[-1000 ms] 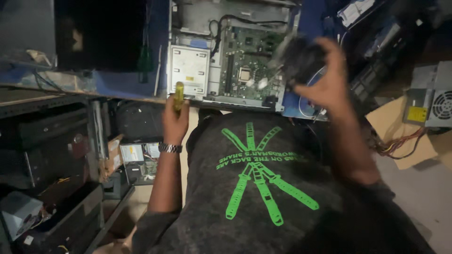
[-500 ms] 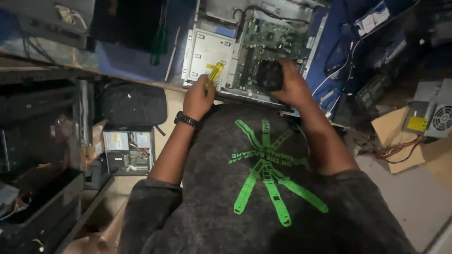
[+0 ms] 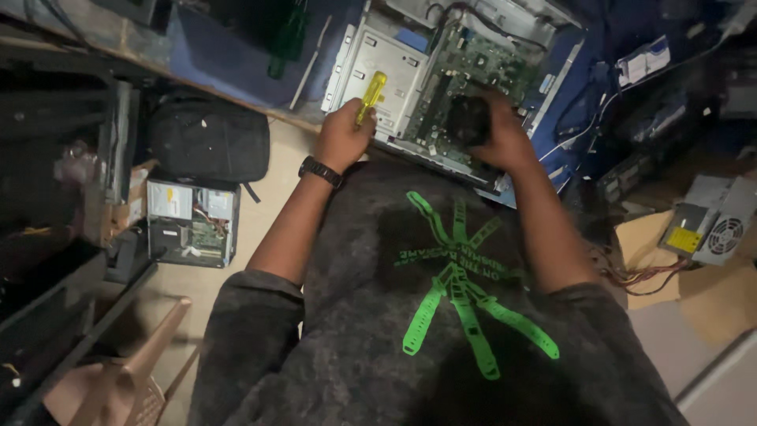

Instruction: The person uses a yellow screwdriver to remove screws from a power supply unit and then from a computer case. They handle the power supply and the case, placing the power supply aside and continuing to unscrew components inside the case.

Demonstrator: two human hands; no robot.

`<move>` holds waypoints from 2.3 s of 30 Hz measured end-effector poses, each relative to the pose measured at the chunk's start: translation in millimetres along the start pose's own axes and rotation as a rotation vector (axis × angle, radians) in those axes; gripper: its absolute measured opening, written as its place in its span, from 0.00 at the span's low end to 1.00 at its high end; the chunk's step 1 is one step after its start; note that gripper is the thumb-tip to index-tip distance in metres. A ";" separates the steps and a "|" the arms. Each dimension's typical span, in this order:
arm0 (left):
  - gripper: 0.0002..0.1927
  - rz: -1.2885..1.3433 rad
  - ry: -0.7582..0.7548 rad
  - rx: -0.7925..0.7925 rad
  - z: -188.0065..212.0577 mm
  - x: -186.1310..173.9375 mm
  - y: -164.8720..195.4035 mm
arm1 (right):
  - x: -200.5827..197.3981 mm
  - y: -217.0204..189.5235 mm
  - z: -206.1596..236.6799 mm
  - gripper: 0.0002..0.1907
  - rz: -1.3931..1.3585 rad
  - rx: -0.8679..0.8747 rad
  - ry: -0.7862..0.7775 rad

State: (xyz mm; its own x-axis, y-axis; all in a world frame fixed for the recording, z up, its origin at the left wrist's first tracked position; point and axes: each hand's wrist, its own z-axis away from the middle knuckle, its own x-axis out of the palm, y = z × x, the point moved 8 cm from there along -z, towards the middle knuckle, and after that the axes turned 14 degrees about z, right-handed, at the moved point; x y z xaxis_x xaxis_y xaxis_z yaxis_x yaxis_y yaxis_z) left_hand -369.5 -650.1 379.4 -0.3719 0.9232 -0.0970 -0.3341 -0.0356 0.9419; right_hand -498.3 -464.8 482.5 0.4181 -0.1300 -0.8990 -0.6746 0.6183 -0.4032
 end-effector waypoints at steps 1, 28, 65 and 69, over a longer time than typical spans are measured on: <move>0.11 0.011 0.007 0.012 0.3 -1.5 0.1 | 3.4 1.2 -0.9 0.53 -0.004 0.026 -0.031; 0.10 -0.002 0.021 0.155 -1.3 -14.2 -0.8 | 18.8 -0.3 -9.1 0.55 0.044 0.006 -0.090; 0.10 -0.038 0.019 0.185 -4.1 -20.6 -12.8 | 35.3 4.5 0.1 0.53 0.115 -0.077 0.004; 0.09 0.002 0.014 0.195 -4.5 -21.6 -11.8 | 40.2 10.5 -0.7 0.52 0.121 -0.031 -0.058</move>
State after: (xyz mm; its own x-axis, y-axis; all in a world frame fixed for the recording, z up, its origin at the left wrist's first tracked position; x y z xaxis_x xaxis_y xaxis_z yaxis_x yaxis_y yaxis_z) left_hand -361.4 -671.3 368.9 -0.3846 0.9178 -0.0984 -0.1599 0.0387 0.9864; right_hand -489.1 -464.1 442.0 0.3665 -0.0107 -0.9303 -0.7401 0.6025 -0.2985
